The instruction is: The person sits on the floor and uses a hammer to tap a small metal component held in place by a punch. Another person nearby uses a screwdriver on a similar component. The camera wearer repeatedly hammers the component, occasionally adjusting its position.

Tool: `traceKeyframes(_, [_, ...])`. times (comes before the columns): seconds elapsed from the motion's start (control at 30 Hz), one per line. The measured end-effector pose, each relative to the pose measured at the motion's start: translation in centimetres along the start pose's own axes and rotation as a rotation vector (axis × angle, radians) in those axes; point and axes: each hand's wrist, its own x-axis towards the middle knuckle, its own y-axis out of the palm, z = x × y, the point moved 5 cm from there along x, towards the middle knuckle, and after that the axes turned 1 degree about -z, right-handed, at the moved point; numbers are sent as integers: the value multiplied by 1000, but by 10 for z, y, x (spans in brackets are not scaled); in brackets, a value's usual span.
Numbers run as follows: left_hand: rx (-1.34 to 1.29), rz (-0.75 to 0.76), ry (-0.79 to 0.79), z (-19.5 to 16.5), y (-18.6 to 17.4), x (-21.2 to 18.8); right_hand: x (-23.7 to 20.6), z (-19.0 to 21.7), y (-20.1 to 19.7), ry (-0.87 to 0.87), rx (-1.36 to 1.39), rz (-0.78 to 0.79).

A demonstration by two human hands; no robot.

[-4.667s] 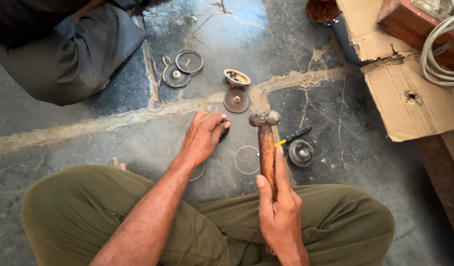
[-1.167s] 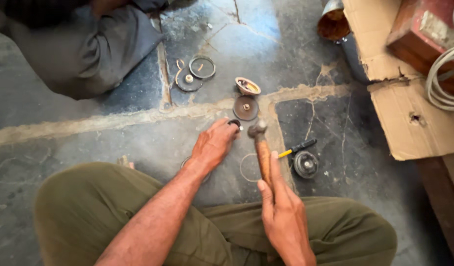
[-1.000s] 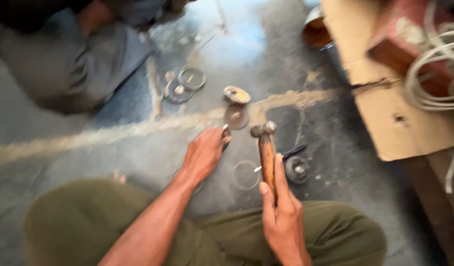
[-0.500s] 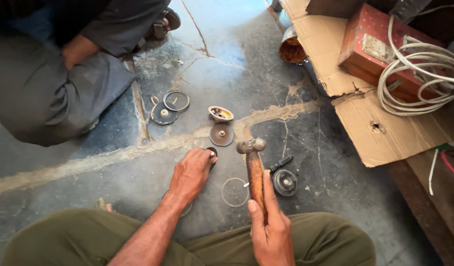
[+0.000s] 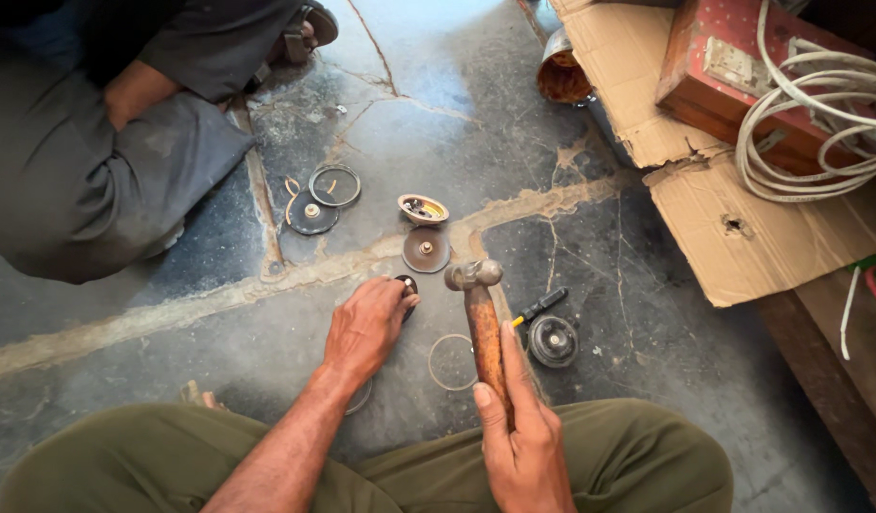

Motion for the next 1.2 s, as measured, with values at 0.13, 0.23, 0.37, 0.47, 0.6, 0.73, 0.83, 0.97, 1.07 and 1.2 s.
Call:
traceKeyframes(0.13, [-27, -46, 67, -4, -5, -1, -7, -20, 6, 532, 131, 143])
traceKeyframes(0.23, [-12, -37, 69, -4, -5, 1, -4, -16, 5, 474, 136, 134])
traceKeyframes(0.37, [-1, -32, 85, -6, -5, 1, -5, -18, 6, 484, 129, 146])
traceKeyframes(0.47, [-16, -36, 74, -6, -6, 0, -7, -19, 7, 442, 144, 146])
traceKeyframes(0.6, [-25, 20, -24, 1, -1, 1, -4, -11, 6, 288, 163, 120])
traceKeyframes(0.73, [-53, -50, 79, 1, 0, 2, 1, 1, 1, 205, 67, 99])
traceKeyframes(0.83, [-53, -44, 76, 4, 3, 2, 5, 14, -5, 79, 12, 66])
traceKeyframes(0.97, [-53, -3, 51, 7, 9, 3, 12, 5, 7, 200, -77, 256])
traceKeyframes(1.07, [-44, 17, 42, 8, 13, 3, 17, 1, 15, 286, -164, 351])
traceKeyframes(1.2, [-79, -87, 121, 6, 13, 4, 25, 25, 0, -6, -94, 175])
